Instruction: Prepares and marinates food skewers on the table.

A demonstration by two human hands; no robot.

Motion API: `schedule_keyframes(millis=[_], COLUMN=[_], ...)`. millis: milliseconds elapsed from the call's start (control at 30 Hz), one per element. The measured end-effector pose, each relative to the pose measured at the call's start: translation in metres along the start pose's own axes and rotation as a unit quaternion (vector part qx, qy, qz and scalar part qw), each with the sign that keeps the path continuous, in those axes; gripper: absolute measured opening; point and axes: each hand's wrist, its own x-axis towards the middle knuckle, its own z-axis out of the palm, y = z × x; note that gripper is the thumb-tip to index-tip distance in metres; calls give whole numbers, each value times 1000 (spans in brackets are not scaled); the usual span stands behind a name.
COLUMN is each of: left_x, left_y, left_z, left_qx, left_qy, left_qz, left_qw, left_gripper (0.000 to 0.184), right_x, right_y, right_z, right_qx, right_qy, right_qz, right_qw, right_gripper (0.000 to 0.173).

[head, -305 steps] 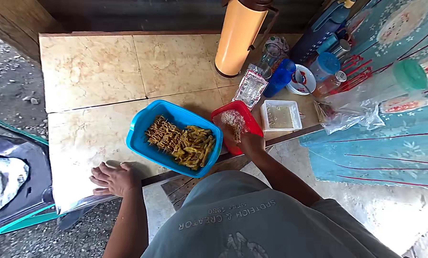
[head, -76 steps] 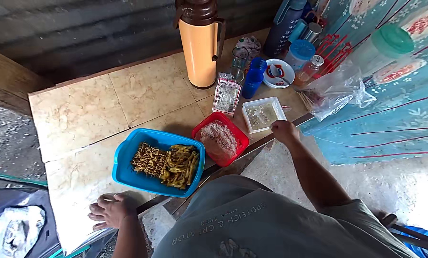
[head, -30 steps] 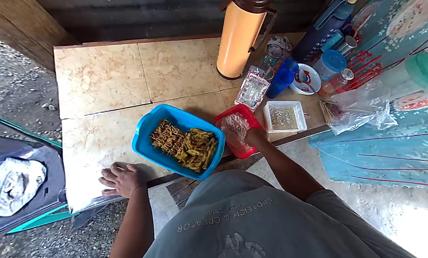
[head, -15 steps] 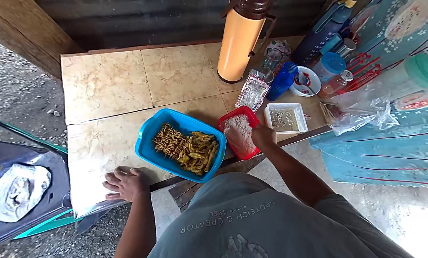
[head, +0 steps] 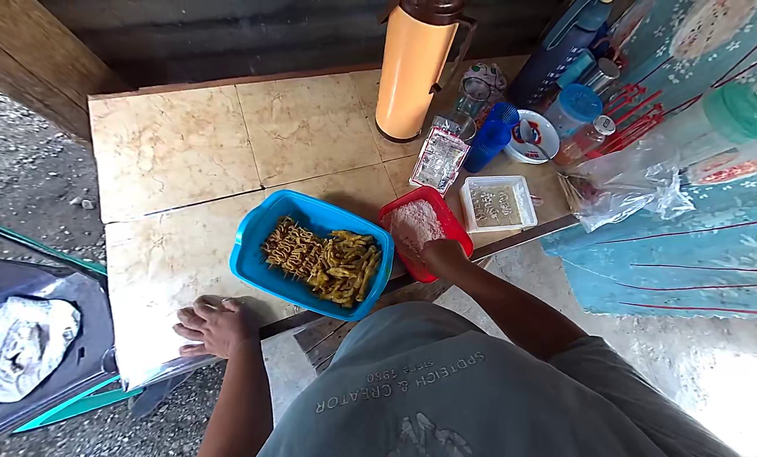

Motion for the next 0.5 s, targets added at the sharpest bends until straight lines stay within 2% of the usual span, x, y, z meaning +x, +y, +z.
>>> schedule_keyframes(millis=[133, 233, 333, 500], left_x=[1, 2, 0, -3], left_y=[-2, -2, -1, 1], left_z=[-1, 1, -2, -6], left_qx=[1, 2, 2, -6], left_qy=[4, 3, 0, 1], left_qz=[0, 1, -2, 5], left_qw=[1000, 1000, 1000, 1000], left_gripper=[56, 57, 57, 56], right_x=[-15, -22, -5, 2], right_y=[2, 29, 46, 25], right_z=[-9, -12, -10, -12], right_qx=[7, 94, 143, 89], right_qy=[-9, 27, 69, 12], right_qz=[-35, -29, 16, 132], right_qw=[999, 995, 987, 987], right_gripper=[22, 26, 26, 20])
